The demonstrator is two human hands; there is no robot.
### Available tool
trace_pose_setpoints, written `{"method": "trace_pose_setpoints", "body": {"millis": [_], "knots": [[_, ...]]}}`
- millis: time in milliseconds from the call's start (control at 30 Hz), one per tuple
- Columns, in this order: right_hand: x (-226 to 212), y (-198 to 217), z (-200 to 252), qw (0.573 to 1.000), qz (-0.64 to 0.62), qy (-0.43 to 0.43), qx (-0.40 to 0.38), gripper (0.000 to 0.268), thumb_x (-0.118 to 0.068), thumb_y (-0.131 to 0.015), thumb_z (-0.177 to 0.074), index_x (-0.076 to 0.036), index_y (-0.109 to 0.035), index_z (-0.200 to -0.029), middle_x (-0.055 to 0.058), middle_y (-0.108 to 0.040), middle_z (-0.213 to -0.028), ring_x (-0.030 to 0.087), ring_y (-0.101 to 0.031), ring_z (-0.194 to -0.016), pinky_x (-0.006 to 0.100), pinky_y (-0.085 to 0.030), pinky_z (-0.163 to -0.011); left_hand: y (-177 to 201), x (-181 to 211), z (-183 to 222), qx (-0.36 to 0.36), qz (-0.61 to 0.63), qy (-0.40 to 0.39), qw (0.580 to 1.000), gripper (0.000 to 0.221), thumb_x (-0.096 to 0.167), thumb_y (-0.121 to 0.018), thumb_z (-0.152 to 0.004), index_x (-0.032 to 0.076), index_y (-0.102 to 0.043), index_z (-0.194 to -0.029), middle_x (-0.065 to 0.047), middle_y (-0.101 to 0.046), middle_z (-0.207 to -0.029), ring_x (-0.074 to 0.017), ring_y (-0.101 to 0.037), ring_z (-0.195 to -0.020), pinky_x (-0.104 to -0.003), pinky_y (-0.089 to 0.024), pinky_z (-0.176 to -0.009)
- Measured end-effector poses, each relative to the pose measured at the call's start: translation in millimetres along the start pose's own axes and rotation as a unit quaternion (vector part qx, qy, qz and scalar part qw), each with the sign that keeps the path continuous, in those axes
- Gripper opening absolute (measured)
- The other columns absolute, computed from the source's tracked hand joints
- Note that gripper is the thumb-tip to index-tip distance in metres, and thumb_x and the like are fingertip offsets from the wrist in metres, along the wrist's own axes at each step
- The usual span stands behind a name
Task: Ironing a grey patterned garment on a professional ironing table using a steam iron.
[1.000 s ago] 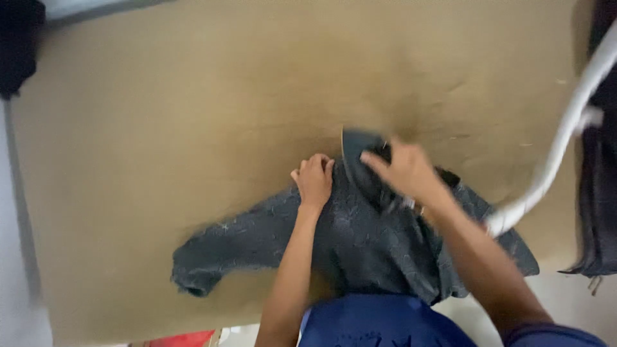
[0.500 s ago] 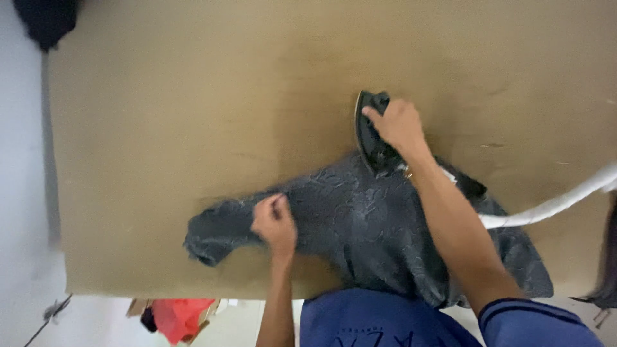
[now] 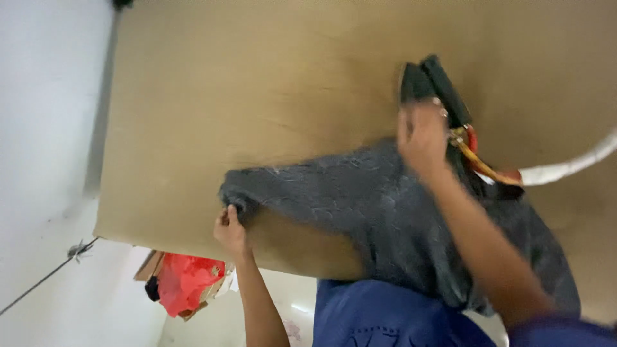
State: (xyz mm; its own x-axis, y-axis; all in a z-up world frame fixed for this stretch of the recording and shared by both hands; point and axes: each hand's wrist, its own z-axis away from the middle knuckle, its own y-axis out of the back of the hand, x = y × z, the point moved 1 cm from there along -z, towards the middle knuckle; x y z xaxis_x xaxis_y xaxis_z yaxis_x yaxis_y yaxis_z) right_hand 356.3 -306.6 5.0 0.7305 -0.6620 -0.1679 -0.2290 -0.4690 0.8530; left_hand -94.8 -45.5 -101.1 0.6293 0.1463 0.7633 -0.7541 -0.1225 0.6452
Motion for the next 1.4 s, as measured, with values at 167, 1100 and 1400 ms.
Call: {"method": "trace_pose_setpoints", "body": {"millis": [167,1100,1400], "knots": [[-55.7,0.6,96.7,0.98,-0.057,0.075,-0.176,0.053,-0.037,-0.052,-0.108,-0.002,-0.054,-0.148,0.024,-0.048,-0.149,0.042,-0.049,-0.14,0.058,-0.038,-0.116,27.8,79.6,-40.0,-0.072,0.227,-0.139,0.961,0.02,0.024,-0.06,-0.11,0.006,-0.057,-0.117,-0.01,-0.057,-0.098,-0.0205,-0.053,-0.089,-0.038,-0.046,-0.075],[-91.0,-7.0,97.9,0.985,0.004,-0.077,-0.153,0.06,-0.041,-0.051,-0.11,-0.003,-0.046,-0.157,0.023,-0.035,-0.165,0.047,-0.036,-0.148,0.071,-0.028,-0.113,29.5,26.0,-137.0,-0.235,-0.013,-0.079,0.969,0.055,0.047,-0.059,-0.11,-0.003,-0.055,-0.132,-0.028,-0.062,-0.123,-0.0444,-0.062,-0.115,-0.053,-0.05,-0.094],[-92.6,-19.3,92.9,0.967,-0.036,0.007,-0.253,0.055,-0.037,-0.047,-0.111,-0.009,-0.044,-0.158,0.013,-0.031,-0.169,0.039,-0.025,-0.156,0.063,-0.017,-0.124,60.0,94.7,-112.9,-0.163,-0.041,-0.149,0.974,0.057,0.053,-0.059,-0.108,-0.002,-0.068,-0.119,-0.024,-0.071,-0.108,-0.038,-0.07,-0.105,-0.047,-0.053,-0.083]]}}
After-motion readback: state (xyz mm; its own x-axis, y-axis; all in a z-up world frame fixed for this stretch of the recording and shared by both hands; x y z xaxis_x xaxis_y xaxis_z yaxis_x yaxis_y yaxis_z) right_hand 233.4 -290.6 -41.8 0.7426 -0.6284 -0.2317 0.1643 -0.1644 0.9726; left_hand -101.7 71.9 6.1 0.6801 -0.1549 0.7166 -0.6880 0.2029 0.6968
